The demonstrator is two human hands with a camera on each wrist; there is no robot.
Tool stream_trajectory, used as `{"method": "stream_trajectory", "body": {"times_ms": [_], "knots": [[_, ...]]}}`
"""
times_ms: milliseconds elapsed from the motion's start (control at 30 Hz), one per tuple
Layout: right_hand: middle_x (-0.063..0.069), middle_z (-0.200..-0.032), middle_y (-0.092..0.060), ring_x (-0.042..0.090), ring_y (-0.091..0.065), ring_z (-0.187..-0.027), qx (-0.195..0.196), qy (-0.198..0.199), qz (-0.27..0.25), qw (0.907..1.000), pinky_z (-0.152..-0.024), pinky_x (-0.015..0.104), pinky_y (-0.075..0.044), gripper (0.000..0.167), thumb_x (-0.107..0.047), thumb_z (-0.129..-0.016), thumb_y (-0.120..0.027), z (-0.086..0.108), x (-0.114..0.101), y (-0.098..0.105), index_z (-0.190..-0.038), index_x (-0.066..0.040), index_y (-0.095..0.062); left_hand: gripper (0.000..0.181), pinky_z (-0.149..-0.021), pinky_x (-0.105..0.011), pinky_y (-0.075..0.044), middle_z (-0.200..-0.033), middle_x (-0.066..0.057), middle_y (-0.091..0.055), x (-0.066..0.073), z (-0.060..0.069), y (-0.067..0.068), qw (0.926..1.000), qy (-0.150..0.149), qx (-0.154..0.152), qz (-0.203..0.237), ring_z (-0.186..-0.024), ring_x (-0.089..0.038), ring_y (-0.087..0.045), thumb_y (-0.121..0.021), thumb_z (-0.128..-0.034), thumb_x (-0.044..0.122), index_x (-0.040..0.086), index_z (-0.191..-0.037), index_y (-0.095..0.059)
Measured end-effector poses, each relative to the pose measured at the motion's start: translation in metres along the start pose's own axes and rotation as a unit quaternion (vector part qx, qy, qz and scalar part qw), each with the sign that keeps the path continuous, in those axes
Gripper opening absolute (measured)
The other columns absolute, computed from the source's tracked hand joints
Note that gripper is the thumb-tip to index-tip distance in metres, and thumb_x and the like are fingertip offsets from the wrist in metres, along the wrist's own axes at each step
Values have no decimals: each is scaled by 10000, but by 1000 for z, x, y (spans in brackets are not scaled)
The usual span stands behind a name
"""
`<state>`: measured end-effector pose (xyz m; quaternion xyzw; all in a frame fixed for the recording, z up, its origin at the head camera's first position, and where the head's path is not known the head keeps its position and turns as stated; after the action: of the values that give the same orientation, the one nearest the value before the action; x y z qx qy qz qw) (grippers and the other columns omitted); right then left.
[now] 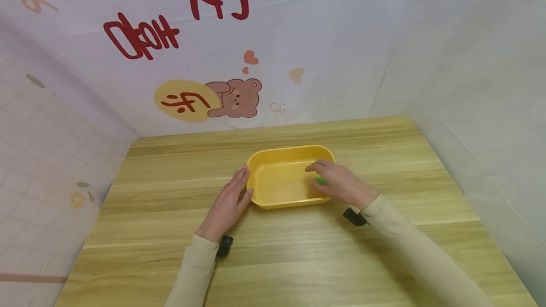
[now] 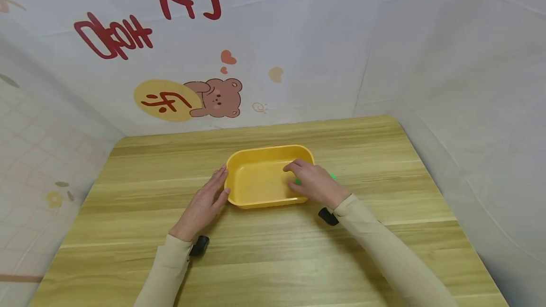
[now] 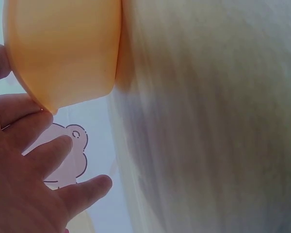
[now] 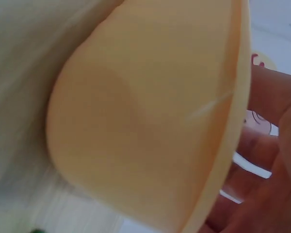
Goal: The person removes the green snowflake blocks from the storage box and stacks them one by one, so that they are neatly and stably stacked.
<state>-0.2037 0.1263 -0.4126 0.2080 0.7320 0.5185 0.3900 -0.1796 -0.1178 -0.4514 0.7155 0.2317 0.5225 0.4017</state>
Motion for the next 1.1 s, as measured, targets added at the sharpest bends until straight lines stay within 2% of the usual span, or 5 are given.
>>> {"method": "stream_trajectory", "body": {"times_ms": [267,600,733,867,1100], "knots": [[163,-1193,-669,126,-501,-651,-753,-218,231,9967,-578,258,-494,380,-164,-956,-700,-13,1,-24,-1278,32,-650,596,-1178,-627,-304,-1689,-58,-272,0,0,0,10000,-10,28,29,-1547,-317,-273,-544,-1099,289,38,-1604,-349],[143,-1285,-667,257,-634,-1084,-1184,-54,-757,9901,-981,425,-523,400,-149,-981,-698,-23,-8,-39,-1337,23,-637,598,-1175,-637,-304,-1692,-47,-265,0,0,-1,10000,9,7,65,-1551,-304,-262,-540,-1100,301,37,-1602,-351],[139,-1309,-671,302,-631,-1201,-1194,102,-1124,9864,-1046,452,-501,404,-112,-957,-724,-27,-8,-41,-1328,31,-648,599,-1180,-629,-300,-1695,-40,-260,-1,0,0,10000,58,-25,62,-1555,-284,-251,-534,-1102,310,45,-1606,-346],[142,-1269,-679,313,-622,-1174,-1061,-41,-1109,9881,-1045,469,-488,397,-91,-923,-748,-31,-1,-40,-1291,37,-672,601,-1185,-621,-297,-1695,-38,-259,0,0,0,9999,78,-40,71,-1557,-273,-245,-537,-1101,309,48,-1607,-345],[112,-1088,-695,218,-599,-918,-1051,-68,-683,9921,-864,392,-531,346,-90,-876,-795,-37,6,-42,-1193,21,-715,599,-1180,-629,-300,-1692,-45,-265,0,0,0,9999,40,-3,108,-1552,-303,-258,-548,-1097,291,40,-1603,-348]]}}
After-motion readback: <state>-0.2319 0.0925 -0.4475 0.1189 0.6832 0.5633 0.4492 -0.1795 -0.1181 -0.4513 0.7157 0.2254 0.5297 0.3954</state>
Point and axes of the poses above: each hand's wrist, its own z-axis away from the middle knuckle, its own y-axis out of the back of the hand, x = y × z, the point moved 10 cm from there along -z, towards the middle knuckle
